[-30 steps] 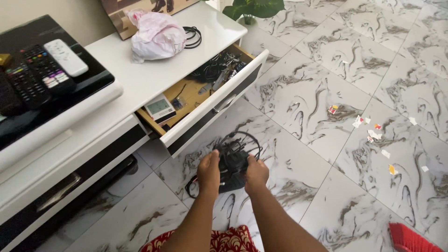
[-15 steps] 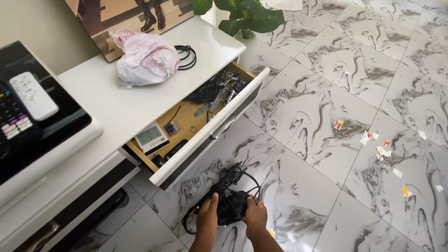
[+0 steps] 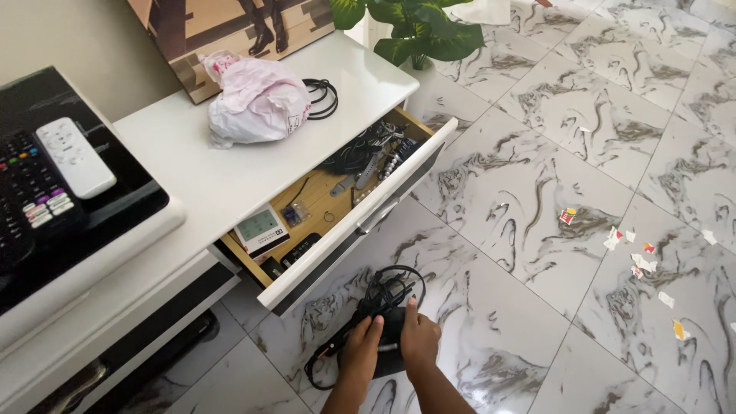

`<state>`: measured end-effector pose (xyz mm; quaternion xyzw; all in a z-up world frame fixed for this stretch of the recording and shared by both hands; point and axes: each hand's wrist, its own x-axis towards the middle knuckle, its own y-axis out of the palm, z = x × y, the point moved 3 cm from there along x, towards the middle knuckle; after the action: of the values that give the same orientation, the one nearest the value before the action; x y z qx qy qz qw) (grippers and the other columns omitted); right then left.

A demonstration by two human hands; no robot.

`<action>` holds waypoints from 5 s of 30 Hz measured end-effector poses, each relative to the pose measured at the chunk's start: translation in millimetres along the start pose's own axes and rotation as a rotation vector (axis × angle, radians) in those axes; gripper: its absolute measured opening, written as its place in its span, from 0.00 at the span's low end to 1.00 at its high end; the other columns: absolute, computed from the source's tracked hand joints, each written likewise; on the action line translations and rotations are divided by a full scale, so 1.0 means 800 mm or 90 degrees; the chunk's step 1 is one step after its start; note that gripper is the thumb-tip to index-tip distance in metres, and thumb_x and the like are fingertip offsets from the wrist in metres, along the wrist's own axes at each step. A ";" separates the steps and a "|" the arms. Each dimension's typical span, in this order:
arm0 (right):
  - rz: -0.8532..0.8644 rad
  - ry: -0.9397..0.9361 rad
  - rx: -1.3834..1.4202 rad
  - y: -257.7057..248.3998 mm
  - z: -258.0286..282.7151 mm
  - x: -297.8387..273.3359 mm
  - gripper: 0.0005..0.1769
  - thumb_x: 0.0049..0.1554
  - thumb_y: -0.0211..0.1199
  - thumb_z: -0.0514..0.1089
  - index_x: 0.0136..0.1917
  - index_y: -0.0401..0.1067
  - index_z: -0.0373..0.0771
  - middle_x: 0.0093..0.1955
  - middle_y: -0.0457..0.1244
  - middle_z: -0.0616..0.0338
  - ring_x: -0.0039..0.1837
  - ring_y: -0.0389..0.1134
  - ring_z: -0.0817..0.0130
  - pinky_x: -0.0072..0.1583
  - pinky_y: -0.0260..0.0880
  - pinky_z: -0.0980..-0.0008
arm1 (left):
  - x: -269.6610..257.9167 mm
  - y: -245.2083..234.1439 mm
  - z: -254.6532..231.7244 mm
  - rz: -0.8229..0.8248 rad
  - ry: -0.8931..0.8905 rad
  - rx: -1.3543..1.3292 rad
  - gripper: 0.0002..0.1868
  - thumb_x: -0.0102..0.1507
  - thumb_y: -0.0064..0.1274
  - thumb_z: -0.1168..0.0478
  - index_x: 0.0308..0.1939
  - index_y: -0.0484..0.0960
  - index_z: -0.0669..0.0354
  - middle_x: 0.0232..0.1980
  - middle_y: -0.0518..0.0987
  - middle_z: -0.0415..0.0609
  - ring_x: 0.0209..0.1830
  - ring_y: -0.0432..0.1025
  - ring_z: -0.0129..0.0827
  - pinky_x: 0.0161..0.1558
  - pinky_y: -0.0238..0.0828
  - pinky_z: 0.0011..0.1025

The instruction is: Organize various electronic cables, watches, and small personal items within a dresser drawer.

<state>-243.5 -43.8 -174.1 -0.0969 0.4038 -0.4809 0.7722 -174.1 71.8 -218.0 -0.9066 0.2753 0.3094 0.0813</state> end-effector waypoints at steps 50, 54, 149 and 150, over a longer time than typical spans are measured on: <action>-0.034 -0.663 -0.604 0.134 0.430 0.148 0.56 0.48 0.68 0.69 0.80 0.51 0.43 0.83 0.38 0.41 0.83 0.30 0.38 0.75 0.39 0.33 | 0.113 -0.042 -0.377 -0.349 0.140 0.056 0.29 0.70 0.44 0.54 0.74 0.62 0.59 0.74 0.64 0.58 0.72 0.63 0.54 0.69 0.61 0.46; -0.012 -0.634 -0.621 0.158 0.434 0.175 0.60 0.46 0.67 0.71 0.82 0.48 0.46 0.83 0.39 0.42 0.83 0.29 0.37 0.73 0.36 0.28 | 0.103 -0.041 -0.378 -0.324 0.052 0.067 0.28 0.71 0.40 0.53 0.73 0.63 0.57 0.73 0.65 0.56 0.71 0.65 0.51 0.68 0.63 0.46; -0.133 -0.522 0.096 -0.031 0.288 0.030 0.19 0.54 0.57 0.47 0.57 0.77 0.42 0.60 0.66 0.49 0.62 0.69 0.55 0.62 0.69 0.60 | -0.055 -0.014 -0.344 -0.027 0.486 0.253 0.20 0.66 0.47 0.52 0.57 0.84 0.55 0.50 0.85 0.56 0.48 0.81 0.42 0.50 0.76 0.36; -0.136 -0.524 0.098 -0.026 0.297 0.033 0.19 0.54 0.57 0.47 0.57 0.77 0.42 0.60 0.66 0.49 0.62 0.69 0.55 0.62 0.69 0.60 | -0.049 -0.020 -0.355 -0.026 0.490 0.254 0.20 0.66 0.47 0.52 0.57 0.84 0.55 0.50 0.85 0.56 0.48 0.81 0.42 0.50 0.76 0.36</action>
<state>-81.5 -133.1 -20.9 -0.2637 0.0126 -0.5083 0.8197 -44.3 12.3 31.2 -0.9278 0.3217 -0.1124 0.1522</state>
